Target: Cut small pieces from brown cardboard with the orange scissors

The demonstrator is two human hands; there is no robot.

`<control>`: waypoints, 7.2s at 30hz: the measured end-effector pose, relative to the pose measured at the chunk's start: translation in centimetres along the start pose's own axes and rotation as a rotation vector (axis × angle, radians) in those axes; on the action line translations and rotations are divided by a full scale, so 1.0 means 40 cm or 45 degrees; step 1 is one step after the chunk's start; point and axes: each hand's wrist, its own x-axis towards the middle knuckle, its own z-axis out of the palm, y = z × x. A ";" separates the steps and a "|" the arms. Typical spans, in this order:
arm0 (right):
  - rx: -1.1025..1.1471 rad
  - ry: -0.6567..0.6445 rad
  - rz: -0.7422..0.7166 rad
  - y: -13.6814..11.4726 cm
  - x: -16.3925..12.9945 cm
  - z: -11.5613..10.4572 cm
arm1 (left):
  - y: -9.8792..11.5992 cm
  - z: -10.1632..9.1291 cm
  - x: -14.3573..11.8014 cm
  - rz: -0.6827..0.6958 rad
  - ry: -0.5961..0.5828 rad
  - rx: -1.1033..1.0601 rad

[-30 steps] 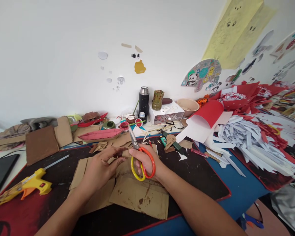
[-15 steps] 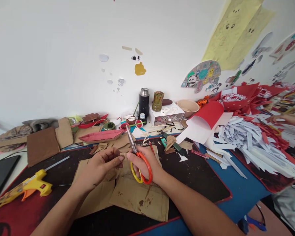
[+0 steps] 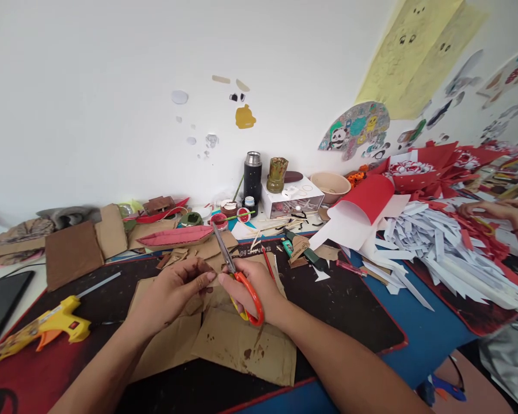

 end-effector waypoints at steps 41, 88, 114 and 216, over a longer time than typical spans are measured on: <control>0.206 0.066 0.043 -0.020 0.010 -0.007 | -0.009 0.002 0.018 -0.150 0.219 -0.600; -0.251 -0.154 -0.116 -0.008 -0.028 0.014 | 0.001 0.032 -0.009 -0.001 0.579 -0.555; -0.307 -0.148 -0.103 -0.017 -0.030 0.015 | 0.017 0.035 -0.009 -0.030 0.573 -0.366; -1.554 -0.497 -0.135 -0.204 -0.008 0.029 | 0.016 -0.188 0.018 0.110 0.941 -0.432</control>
